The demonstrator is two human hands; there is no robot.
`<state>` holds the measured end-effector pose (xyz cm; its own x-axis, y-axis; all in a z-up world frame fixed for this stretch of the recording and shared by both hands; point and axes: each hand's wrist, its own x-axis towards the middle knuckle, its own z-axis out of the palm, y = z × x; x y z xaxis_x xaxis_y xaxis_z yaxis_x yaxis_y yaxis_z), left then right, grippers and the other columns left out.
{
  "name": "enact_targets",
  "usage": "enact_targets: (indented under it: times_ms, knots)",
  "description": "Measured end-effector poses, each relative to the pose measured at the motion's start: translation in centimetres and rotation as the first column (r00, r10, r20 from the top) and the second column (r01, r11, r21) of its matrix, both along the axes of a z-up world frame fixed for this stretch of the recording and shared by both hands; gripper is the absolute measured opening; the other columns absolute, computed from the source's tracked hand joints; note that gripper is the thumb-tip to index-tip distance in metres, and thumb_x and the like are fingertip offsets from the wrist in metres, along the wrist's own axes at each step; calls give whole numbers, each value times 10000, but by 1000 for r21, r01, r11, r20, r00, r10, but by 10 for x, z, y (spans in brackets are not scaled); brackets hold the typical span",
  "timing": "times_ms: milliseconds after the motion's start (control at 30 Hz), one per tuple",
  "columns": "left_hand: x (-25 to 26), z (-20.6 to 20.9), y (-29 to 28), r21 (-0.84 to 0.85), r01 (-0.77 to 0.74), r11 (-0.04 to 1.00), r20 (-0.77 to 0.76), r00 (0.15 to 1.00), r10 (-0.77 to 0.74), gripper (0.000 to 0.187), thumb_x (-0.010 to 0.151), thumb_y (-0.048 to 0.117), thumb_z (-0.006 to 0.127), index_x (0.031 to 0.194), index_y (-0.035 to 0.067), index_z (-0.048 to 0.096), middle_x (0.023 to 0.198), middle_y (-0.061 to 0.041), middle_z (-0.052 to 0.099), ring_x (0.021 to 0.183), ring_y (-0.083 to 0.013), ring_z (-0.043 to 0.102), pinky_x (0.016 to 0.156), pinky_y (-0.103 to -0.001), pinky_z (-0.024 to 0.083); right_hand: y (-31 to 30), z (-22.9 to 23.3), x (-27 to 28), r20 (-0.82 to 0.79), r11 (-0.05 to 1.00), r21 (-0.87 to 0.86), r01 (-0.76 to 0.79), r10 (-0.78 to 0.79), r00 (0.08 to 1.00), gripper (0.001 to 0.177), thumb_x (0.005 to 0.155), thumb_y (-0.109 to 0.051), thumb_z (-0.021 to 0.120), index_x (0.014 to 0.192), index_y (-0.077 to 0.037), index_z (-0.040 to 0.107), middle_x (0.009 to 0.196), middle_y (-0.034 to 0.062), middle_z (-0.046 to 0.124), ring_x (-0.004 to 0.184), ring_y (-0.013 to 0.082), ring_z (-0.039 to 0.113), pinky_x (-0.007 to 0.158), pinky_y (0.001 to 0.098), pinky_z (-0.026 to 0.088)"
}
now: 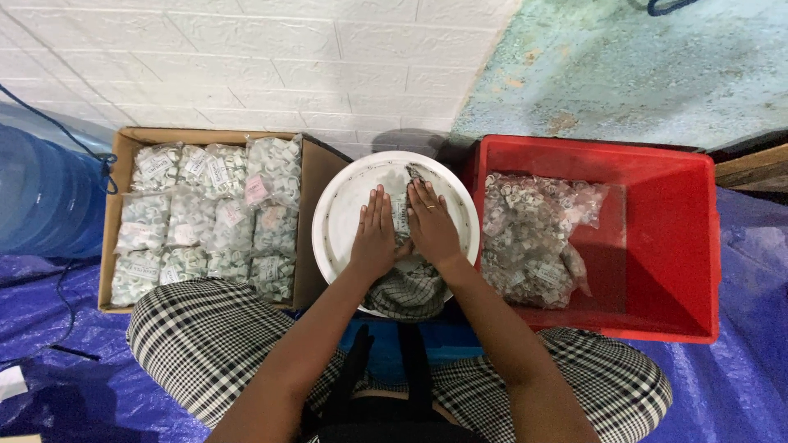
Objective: Packing small wrapped packets from a storage bin into a bucket lined with a cloth
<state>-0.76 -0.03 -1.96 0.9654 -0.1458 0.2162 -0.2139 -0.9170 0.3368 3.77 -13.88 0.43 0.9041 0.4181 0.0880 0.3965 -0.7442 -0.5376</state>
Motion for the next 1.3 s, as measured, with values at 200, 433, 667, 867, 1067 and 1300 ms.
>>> enact_targets:
  times_ms: [200,433,667,867,1067,1300]
  knots:
    - [15,41,27,95,153,984,-433,896,-97,702,788,315,340,1440,134,156,1496,-49,151,1365,-208,188,1105,-485,30,10,7,-49,81,982,-184,-35,51,995,475,975,-277,317,1414,-109,251,1468,83,211,1348,279,169,1096,402,110]
    - [43,20,34,-86,45,995,-615,784,-88,722,876,634,-29,1393,258,307,1446,41,252,1331,-107,235,1090,-469,-61,2,8,-47,293,912,-74,-402,406,866,280,903,-196,478,1131,-58,564,1205,102,535,1240,287,403,1059,445,291]
    - [49,86,18,-14,77,997,-721,690,-64,901,827,652,-124,1365,94,336,1439,-94,266,1320,-218,285,1101,-507,-69,14,42,-52,131,917,-225,-329,363,923,299,868,-202,502,1144,-128,591,1253,24,521,1261,219,383,1082,395,271]
    - [52,87,13,6,93,996,-740,670,-58,936,816,670,-124,1352,66,349,1433,-117,275,1318,-238,290,1104,-508,-80,22,53,-48,32,886,-307,-347,374,927,304,918,-283,437,1098,-113,615,1144,40,590,1225,193,424,1094,361,251]
    - [50,106,14,-13,62,998,-774,631,-50,967,786,703,-123,1369,73,322,1452,-100,242,1338,-229,245,1089,-522,-116,20,51,-53,192,810,-326,-488,562,805,192,830,-184,544,950,-119,678,979,31,652,1155,199,483,1082,394,255]
    - [51,93,16,-8,73,997,-776,629,-53,958,790,693,-132,1378,76,306,1460,-99,218,1342,-235,235,1080,-539,-126,17,47,-56,179,873,-358,-332,413,893,280,868,-254,541,1118,-139,592,1253,29,487,1287,226,322,1101,382,244]
